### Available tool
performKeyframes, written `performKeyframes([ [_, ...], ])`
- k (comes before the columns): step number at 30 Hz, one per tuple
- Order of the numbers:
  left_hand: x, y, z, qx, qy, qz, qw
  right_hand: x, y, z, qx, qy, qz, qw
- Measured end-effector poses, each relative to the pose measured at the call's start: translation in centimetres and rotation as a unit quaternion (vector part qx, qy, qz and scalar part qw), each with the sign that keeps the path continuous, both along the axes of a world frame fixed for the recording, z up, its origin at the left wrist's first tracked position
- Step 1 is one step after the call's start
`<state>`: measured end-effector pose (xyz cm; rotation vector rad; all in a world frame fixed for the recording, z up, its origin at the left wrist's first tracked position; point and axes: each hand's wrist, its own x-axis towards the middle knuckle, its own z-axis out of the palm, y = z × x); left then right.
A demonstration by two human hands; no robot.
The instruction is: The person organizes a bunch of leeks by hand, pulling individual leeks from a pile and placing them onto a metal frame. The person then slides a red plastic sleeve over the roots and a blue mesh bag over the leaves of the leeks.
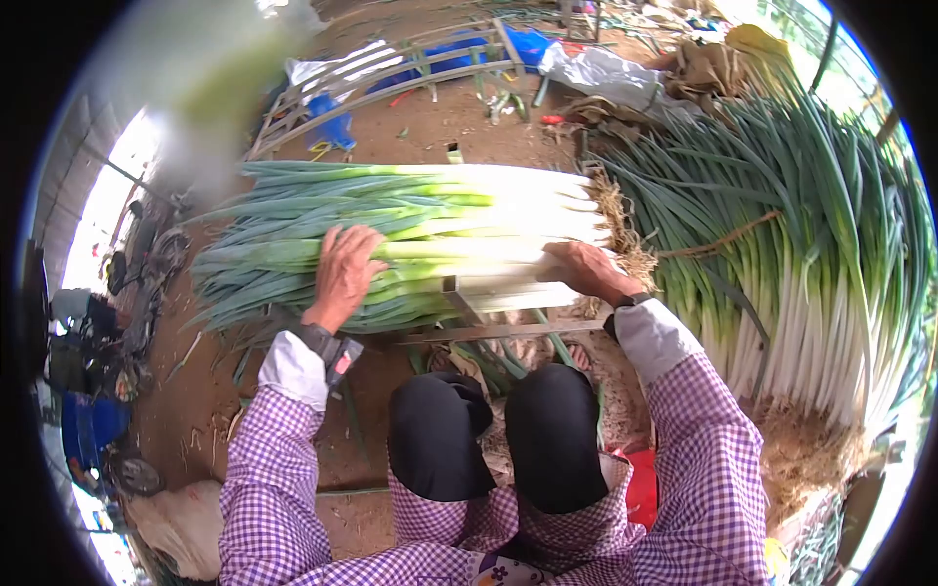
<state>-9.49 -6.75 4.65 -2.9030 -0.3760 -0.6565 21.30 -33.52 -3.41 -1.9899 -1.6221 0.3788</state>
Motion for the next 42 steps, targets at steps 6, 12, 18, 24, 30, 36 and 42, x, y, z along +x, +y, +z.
performKeyframes([
  [6,-1.0,0.2,-2.3,0.008,-0.018,-0.004,1.0,1.2,-0.1,-0.1,-0.013,0.073,-0.013,0.997],
  [12,-0.7,-0.3,-3.1,0.045,-0.036,0.026,0.998,-0.2,-0.8,-0.8,0.083,0.004,-0.092,0.992],
  [18,-0.2,0.5,-2.5,0.044,-0.033,0.015,0.998,-1.2,0.5,-2.4,0.191,-0.036,-0.159,0.968],
  [24,0.3,0.1,-3.5,0.062,-0.057,0.045,0.995,-0.9,1.6,-3.0,0.237,-0.077,-0.183,0.951],
  [30,0.5,0.1,-3.9,0.054,-0.022,0.052,0.997,0.2,1.8,-4.4,0.231,-0.065,-0.173,0.955],
  [36,-0.3,-2.9,-3.7,0.066,0.056,0.06,0.994,-0.5,0.1,-5.3,0.239,-0.05,-0.159,0.957],
  [42,-0.7,-3.2,-4.2,0.066,0.061,0.05,0.995,-1.4,-1.6,-5.2,0.183,-0.119,-0.132,0.967],
])
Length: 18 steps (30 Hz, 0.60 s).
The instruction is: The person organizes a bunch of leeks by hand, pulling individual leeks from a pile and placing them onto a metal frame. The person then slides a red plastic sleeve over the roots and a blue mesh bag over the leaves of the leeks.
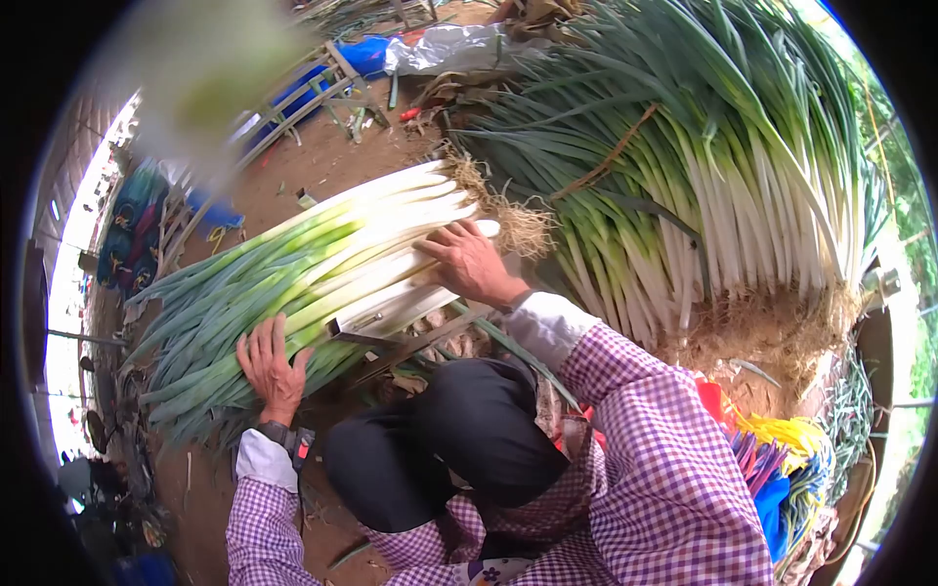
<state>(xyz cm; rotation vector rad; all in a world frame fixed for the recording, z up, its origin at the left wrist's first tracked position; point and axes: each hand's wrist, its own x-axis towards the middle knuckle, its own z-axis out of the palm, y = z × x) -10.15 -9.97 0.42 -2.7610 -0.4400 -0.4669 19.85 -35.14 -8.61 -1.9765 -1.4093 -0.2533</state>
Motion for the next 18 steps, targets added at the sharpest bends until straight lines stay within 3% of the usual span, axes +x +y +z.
performKeyframes([
  [18,0.9,0.5,-1.0,-0.06,-0.036,-0.034,0.997,-1.3,-0.3,0.7,-0.018,-0.012,0.01,1.0],
])
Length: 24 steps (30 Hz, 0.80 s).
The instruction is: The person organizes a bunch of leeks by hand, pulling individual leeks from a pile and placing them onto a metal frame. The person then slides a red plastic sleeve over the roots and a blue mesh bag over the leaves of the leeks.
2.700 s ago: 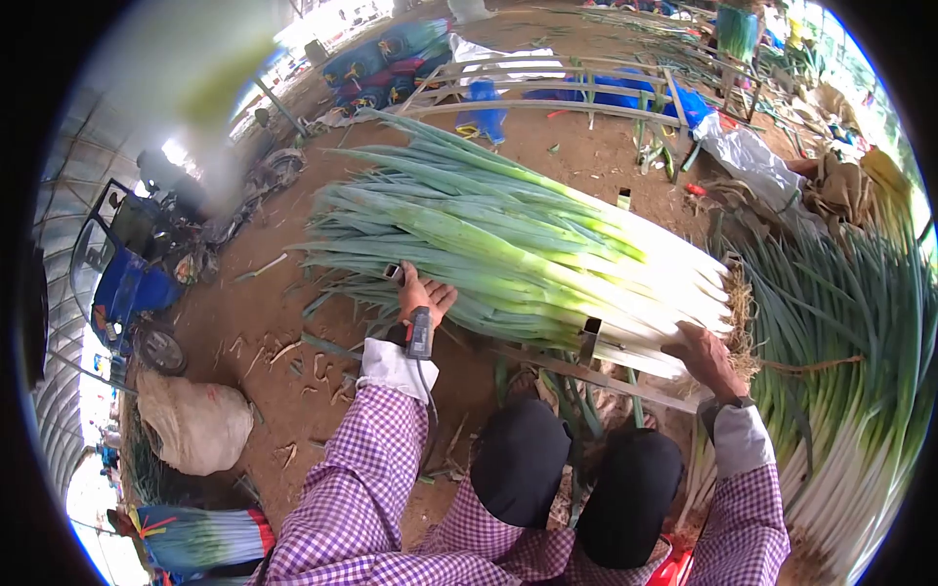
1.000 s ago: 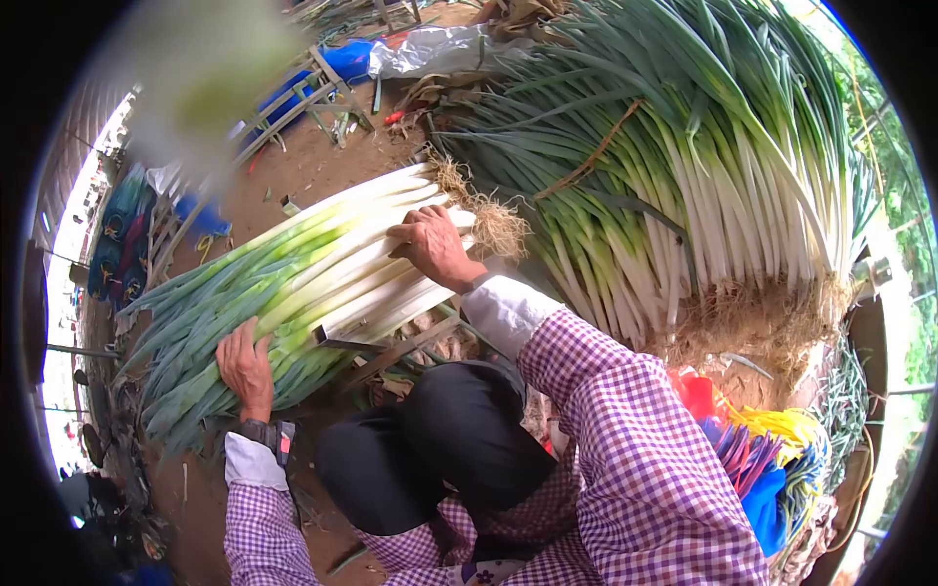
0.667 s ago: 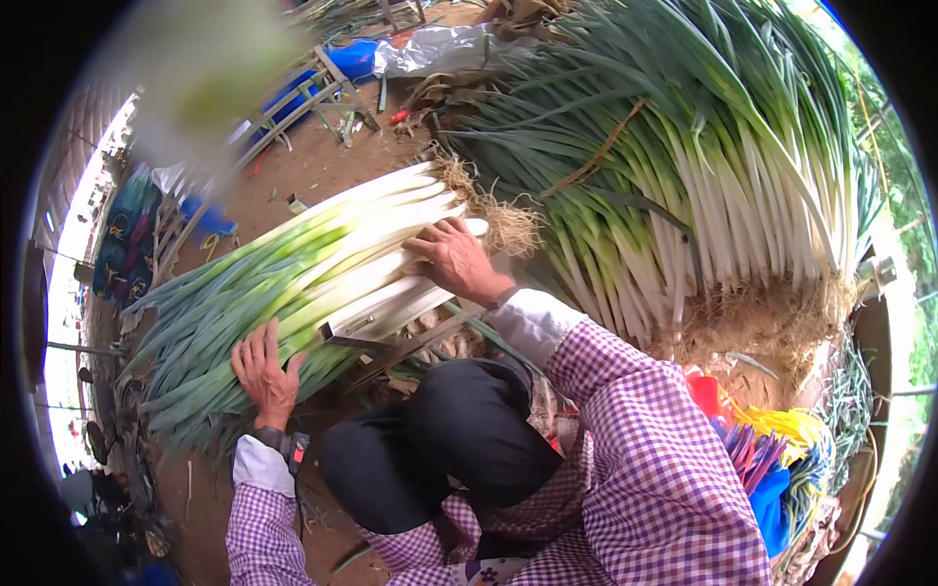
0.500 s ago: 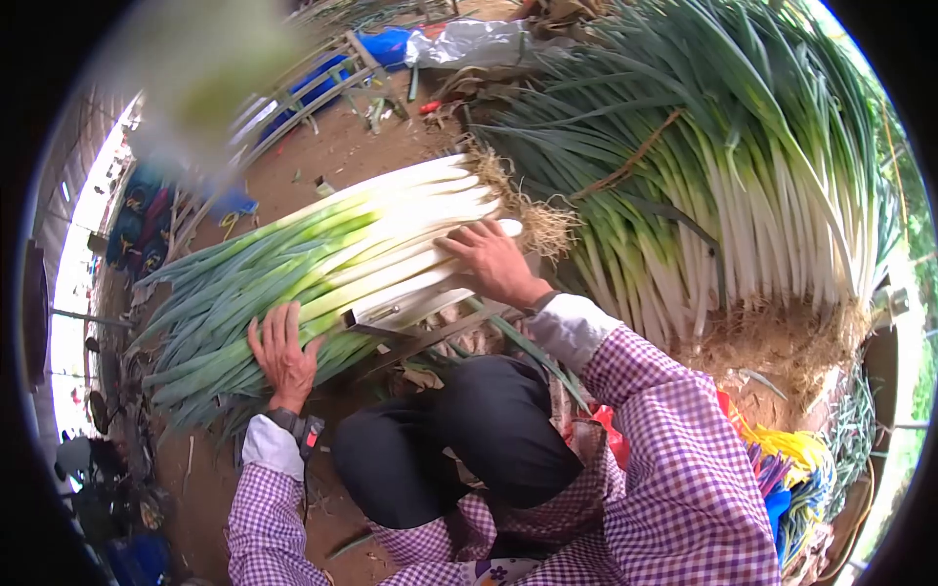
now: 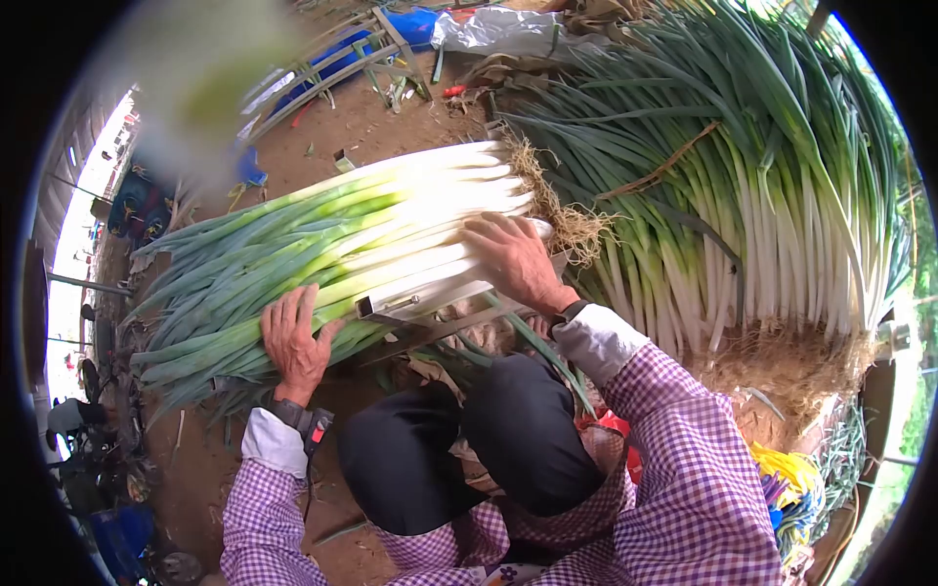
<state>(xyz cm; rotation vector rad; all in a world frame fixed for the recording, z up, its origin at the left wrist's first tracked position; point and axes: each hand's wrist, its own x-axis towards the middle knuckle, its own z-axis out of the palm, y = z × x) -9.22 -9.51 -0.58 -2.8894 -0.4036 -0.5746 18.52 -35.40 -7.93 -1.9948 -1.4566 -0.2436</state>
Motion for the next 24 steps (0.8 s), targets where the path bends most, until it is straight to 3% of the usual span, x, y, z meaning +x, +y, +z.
performKeyframes([
  [7,-0.1,-0.5,0.3,-0.022,-0.011,-0.005,1.0,0.7,0.2,-0.5,-0.034,0.003,0.016,0.999],
  [13,0.1,-0.5,-0.9,-0.017,-0.02,-0.013,1.0,0.3,1.7,-4.3,0.008,-0.043,0.006,0.999],
  [16,0.3,-0.7,-1.2,-0.003,-0.005,0.001,1.0,-1.8,1.8,-1.2,0.02,-0.034,0.012,0.999],
  [24,0.5,-1.0,-1.6,0.026,0.019,0.018,0.999,-2.8,1.6,-2.1,0.044,-0.003,-0.005,0.999],
])
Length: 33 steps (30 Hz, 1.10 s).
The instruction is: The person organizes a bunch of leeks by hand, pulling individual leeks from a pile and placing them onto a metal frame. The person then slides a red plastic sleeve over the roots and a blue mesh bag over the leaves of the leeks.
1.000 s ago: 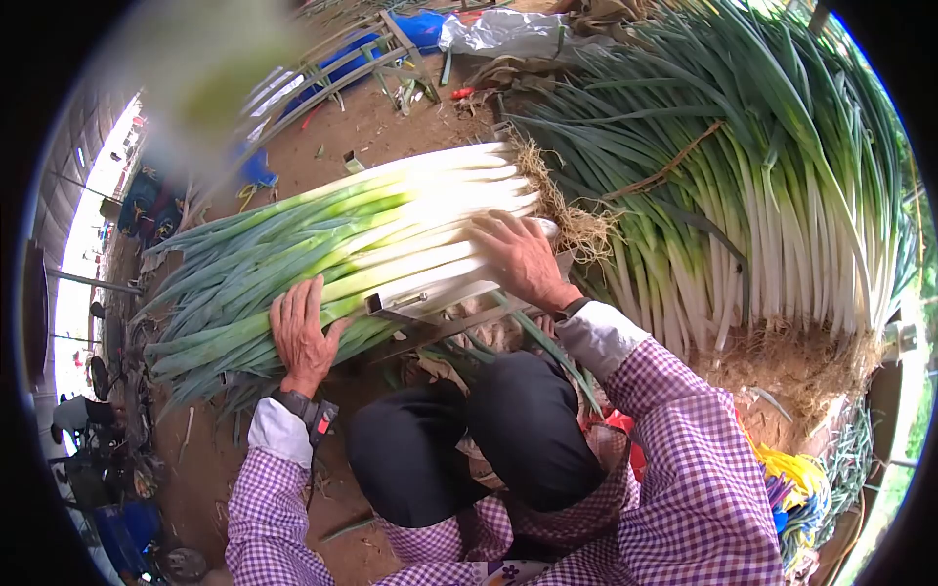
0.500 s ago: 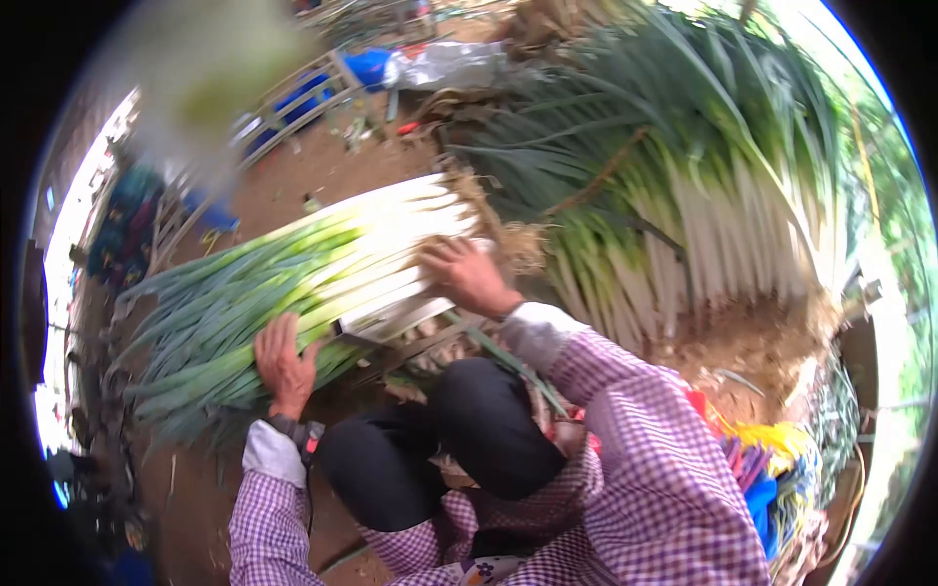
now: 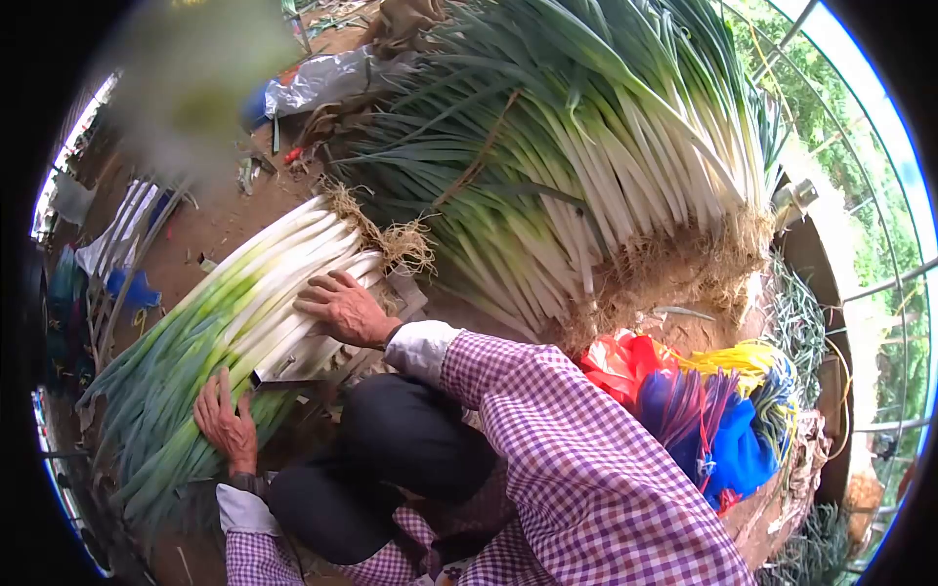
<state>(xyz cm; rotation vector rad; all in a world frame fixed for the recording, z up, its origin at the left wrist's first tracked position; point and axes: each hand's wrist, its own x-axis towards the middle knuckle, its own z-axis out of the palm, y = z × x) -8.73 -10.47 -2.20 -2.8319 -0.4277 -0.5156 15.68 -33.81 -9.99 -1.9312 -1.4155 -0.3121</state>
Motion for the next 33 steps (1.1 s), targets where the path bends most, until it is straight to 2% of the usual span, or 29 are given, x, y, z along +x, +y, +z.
performKeyframes([
  [6,0.0,0.0,0.2,0.014,-0.004,-0.001,1.0,-0.5,-1.6,1.6,-0.005,0.023,0.013,1.0],
  [9,-0.2,0.4,-0.5,0.016,0.004,0.005,1.0,-1.6,-7.7,1.9,0.058,0.108,0.009,0.992],
  [11,0.0,0.6,-0.6,0.019,0.003,0.001,1.0,-1.6,-13.1,1.3,0.075,0.142,-0.111,0.981],
  [12,0.0,0.7,-0.7,0.02,0.006,0.001,1.0,-0.9,-16.3,0.0,0.23,0.464,-0.072,0.853],
  [14,-0.2,0.9,-0.9,0.024,0.004,-0.005,1.0,0.0,-21.9,-4.7,0.106,0.379,-0.268,0.88],
  [16,-0.1,1.2,-1.2,0.028,0.003,-0.01,1.0,2.8,-27.2,-11.4,-0.143,0.437,-0.397,0.795],
  [19,-0.1,1.1,-0.9,0.021,0.013,-0.008,1.0,3.4,-31.2,-20.5,-0.181,0.441,-0.374,0.796],
  [22,0.0,1.0,-0.8,0.01,0.015,-0.016,1.0,2.4,-30.0,-25.6,-0.095,0.376,-0.427,0.817],
  [25,0.1,0.9,-0.7,0.015,0.021,-0.017,1.0,2.3,-28.9,-26.9,-0.13,0.147,-0.398,0.896],
  [28,0.2,0.7,-0.6,0.022,0.029,-0.014,0.999,4.8,-27.1,-25.4,-0.324,0.316,-0.381,0.806],
  [31,0.3,0.5,-0.3,0.021,0.034,-0.013,0.999,4.0,-24.8,-27.6,-0.256,0.263,-0.496,0.787],
  [33,0.2,0.5,-0.3,0.023,0.036,-0.013,0.999,3.8,-24.5,-28.4,-0.233,0.255,-0.509,0.789],
])
